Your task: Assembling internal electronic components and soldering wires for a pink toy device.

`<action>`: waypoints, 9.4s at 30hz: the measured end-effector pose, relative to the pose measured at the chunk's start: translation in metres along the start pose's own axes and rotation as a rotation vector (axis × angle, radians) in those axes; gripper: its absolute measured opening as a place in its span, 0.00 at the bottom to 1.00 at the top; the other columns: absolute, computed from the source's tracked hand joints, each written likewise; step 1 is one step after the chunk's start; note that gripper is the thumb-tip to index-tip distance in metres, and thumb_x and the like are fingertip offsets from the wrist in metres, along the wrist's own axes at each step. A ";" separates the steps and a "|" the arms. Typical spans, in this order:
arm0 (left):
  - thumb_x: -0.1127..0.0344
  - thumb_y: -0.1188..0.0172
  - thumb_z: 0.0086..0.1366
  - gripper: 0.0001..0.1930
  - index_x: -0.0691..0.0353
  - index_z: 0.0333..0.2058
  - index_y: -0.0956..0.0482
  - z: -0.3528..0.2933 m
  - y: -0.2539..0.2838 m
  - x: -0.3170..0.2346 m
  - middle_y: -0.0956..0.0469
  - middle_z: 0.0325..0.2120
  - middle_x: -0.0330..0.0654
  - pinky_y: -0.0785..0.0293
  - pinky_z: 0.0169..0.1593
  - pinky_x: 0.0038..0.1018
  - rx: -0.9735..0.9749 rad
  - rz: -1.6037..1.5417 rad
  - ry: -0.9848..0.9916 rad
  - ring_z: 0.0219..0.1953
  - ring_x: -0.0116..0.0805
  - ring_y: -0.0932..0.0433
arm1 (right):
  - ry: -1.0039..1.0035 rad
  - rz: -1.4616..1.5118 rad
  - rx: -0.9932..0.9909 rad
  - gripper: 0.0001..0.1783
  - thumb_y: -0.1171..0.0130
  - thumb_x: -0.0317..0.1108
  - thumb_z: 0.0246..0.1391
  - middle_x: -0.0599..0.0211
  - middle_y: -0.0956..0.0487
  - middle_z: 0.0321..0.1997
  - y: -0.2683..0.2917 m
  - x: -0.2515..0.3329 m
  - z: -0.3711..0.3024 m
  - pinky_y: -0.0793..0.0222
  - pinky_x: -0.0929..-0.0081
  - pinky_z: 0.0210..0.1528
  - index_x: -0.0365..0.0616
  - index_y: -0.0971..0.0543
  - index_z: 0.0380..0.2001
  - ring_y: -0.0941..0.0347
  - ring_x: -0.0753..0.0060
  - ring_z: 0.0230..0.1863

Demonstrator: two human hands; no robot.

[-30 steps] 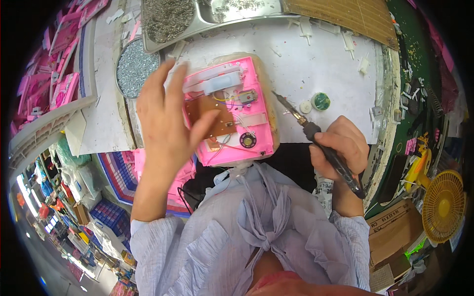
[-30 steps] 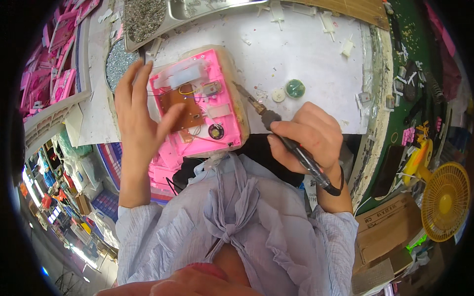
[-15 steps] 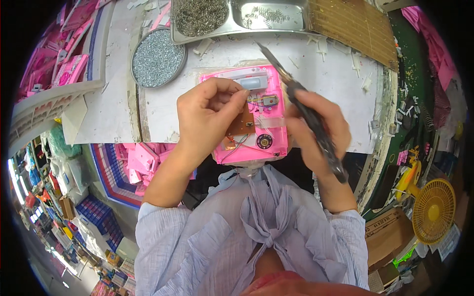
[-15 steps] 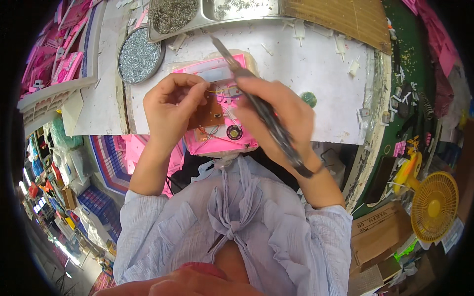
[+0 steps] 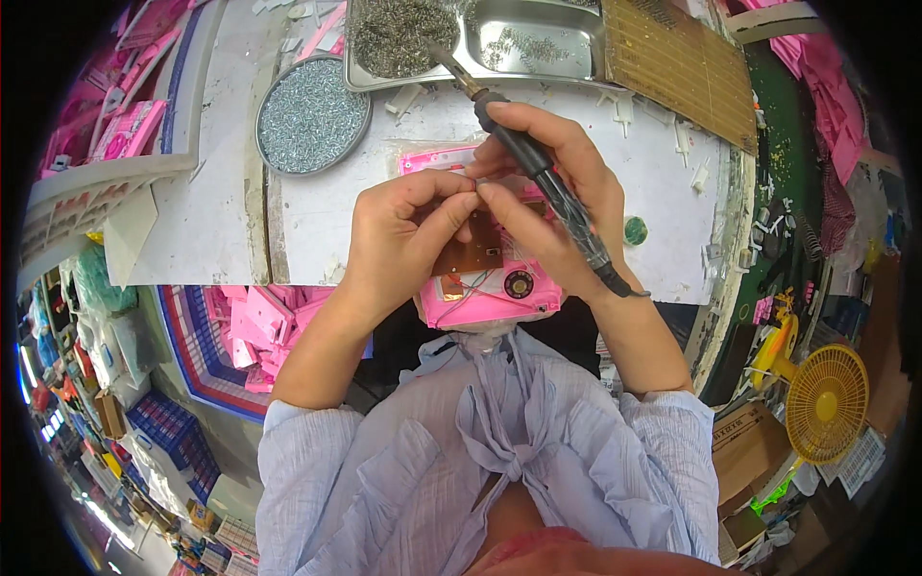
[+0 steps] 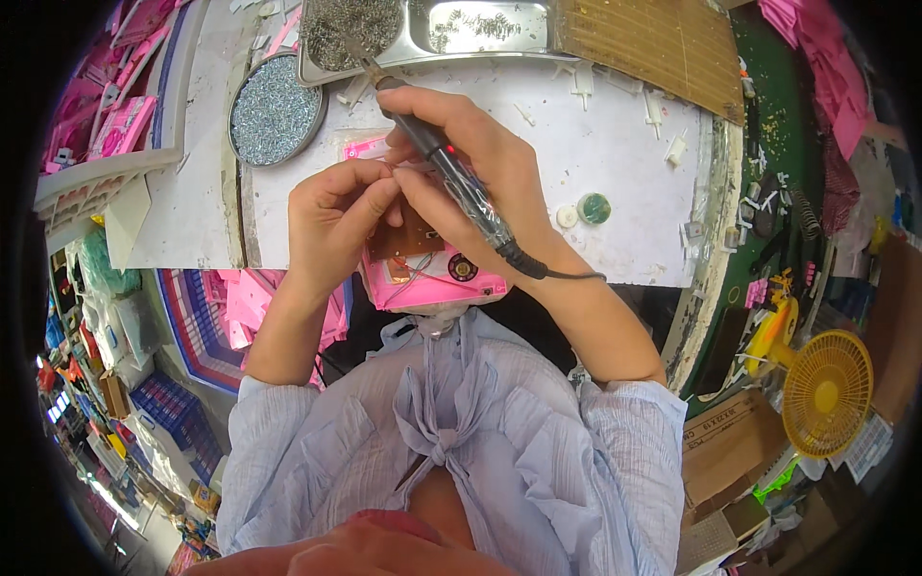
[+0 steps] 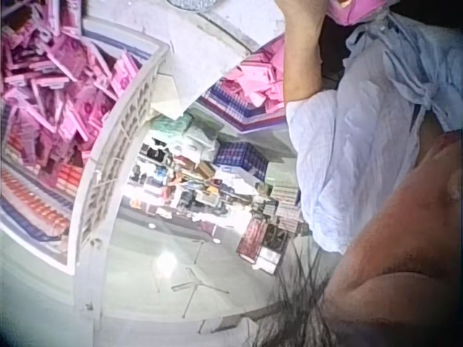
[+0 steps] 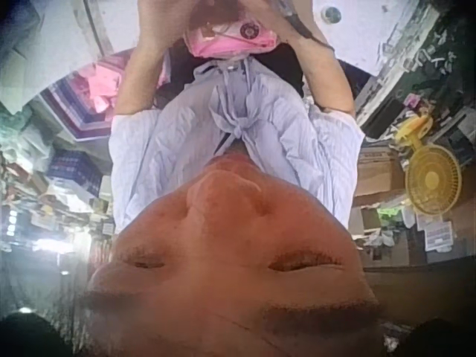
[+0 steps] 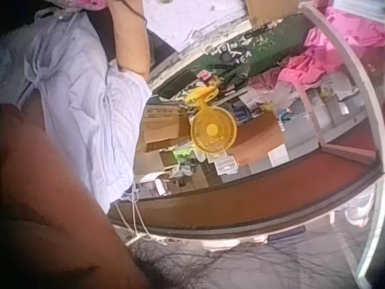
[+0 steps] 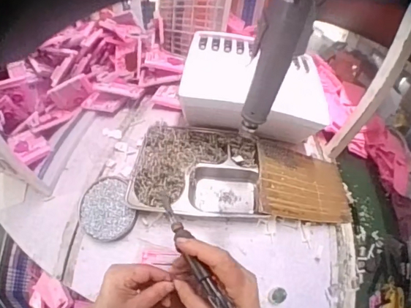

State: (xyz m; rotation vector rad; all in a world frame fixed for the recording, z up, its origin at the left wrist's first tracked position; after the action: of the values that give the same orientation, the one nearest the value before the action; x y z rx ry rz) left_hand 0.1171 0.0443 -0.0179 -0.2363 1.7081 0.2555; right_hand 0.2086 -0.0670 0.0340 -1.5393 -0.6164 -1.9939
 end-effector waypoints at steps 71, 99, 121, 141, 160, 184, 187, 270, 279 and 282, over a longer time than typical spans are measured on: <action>0.74 0.33 0.54 0.04 0.65 0.28 0.20 -0.002 -0.001 -0.030 0.25 0.34 0.43 0.22 0.32 0.28 -0.209 0.559 -0.306 0.27 0.34 0.21 | 0.364 -0.513 0.230 0.19 0.28 0.23 0.44 0.68 0.21 0.21 0.035 0.041 -0.053 0.37 0.76 0.18 0.41 0.19 0.41 0.28 0.72 0.16; 0.76 0.34 0.53 0.04 0.66 0.27 0.22 -0.002 -0.004 -0.030 0.27 0.34 0.41 0.25 0.31 0.27 -0.228 0.566 -0.304 0.27 0.31 0.23 | 0.404 -0.543 0.284 0.22 0.28 0.22 0.38 0.72 0.31 0.16 0.038 0.040 -0.053 0.41 0.73 0.18 0.47 0.18 0.41 0.32 0.70 0.16; 0.78 0.34 0.55 0.04 0.67 0.26 0.21 -0.003 -0.006 -0.030 0.29 0.33 0.39 0.27 0.30 0.23 -0.272 0.574 -0.312 0.29 0.27 0.26 | 0.422 -0.517 0.359 0.17 0.30 0.22 0.43 0.60 0.19 0.24 0.032 0.035 -0.043 0.39 0.74 0.19 0.35 0.20 0.39 0.31 0.70 0.16; 0.79 0.34 0.54 0.05 0.67 0.28 0.22 -0.005 -0.011 -0.029 0.28 0.35 0.41 0.23 0.30 0.24 -0.297 0.679 -0.360 0.28 0.27 0.23 | 0.373 -0.541 0.326 0.17 0.29 0.25 0.46 0.61 0.19 0.24 0.032 0.031 -0.044 0.37 0.75 0.20 0.37 0.19 0.42 0.29 0.71 0.17; 0.78 0.33 0.54 0.05 0.67 0.27 0.21 -0.006 -0.011 -0.030 0.28 0.35 0.41 0.22 0.30 0.24 -0.329 0.674 -0.371 0.28 0.28 0.23 | 0.357 -0.556 0.254 0.17 0.29 0.26 0.45 0.62 0.23 0.20 0.054 0.049 -0.056 0.35 0.75 0.22 0.33 0.19 0.40 0.27 0.68 0.18; 0.73 0.29 0.51 0.11 0.61 0.34 0.20 -0.020 -0.011 -0.043 0.26 0.37 0.42 0.20 0.34 0.34 -0.362 0.744 -0.440 0.33 0.39 0.20 | 0.404 -0.551 0.168 0.17 0.28 0.25 0.46 0.62 0.18 0.24 0.071 0.057 -0.059 0.34 0.76 0.20 0.37 0.19 0.42 0.27 0.71 0.18; 0.70 0.28 0.49 0.15 0.58 0.37 0.19 -0.031 -0.044 -0.051 0.24 0.40 0.42 0.20 0.38 0.35 0.001 0.766 -0.497 0.38 0.42 0.20 | 0.360 -0.518 0.075 0.19 0.27 0.26 0.47 0.60 0.17 0.27 0.090 0.054 -0.063 0.33 0.77 0.22 0.36 0.19 0.43 0.25 0.71 0.20; 0.71 0.35 0.57 0.05 0.61 0.33 0.19 -0.026 -0.077 -0.036 0.22 0.46 0.40 0.21 0.39 0.34 0.383 0.863 -0.542 0.41 0.41 0.19 | 0.169 -0.263 0.288 0.13 0.32 0.25 0.44 0.63 0.20 0.23 0.076 0.033 -0.096 0.35 0.67 0.27 0.38 0.17 0.37 0.33 0.64 0.19; 0.68 0.36 0.56 0.05 0.60 0.31 0.17 -0.029 -0.083 -0.042 0.22 0.46 0.38 0.20 0.40 0.33 0.428 0.929 -0.658 0.43 0.40 0.19 | 0.135 -0.274 0.299 0.14 0.32 0.24 0.42 0.64 0.20 0.24 0.072 0.031 -0.094 0.34 0.68 0.28 0.39 0.17 0.36 0.31 0.63 0.19; 0.67 0.36 0.56 0.05 0.60 0.31 0.17 -0.029 -0.084 -0.042 0.22 0.46 0.38 0.20 0.39 0.34 0.414 0.950 -0.658 0.42 0.39 0.19 | 0.125 -0.271 0.308 0.14 0.32 0.23 0.41 0.64 0.20 0.24 0.071 0.030 -0.093 0.34 0.68 0.28 0.40 0.17 0.36 0.31 0.63 0.20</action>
State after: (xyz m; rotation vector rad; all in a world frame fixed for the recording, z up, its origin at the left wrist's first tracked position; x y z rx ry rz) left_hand 0.1207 -0.0439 0.0249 0.9014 1.0629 0.5841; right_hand 0.1821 -0.1845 0.0427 -1.1884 -1.0707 -2.0521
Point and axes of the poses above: each hand's wrist, its own z-axis towards the middle knuckle, its own y-axis out of the back of the hand, x = y × z, the point moved 10 cm from there along z, towards the middle knuckle
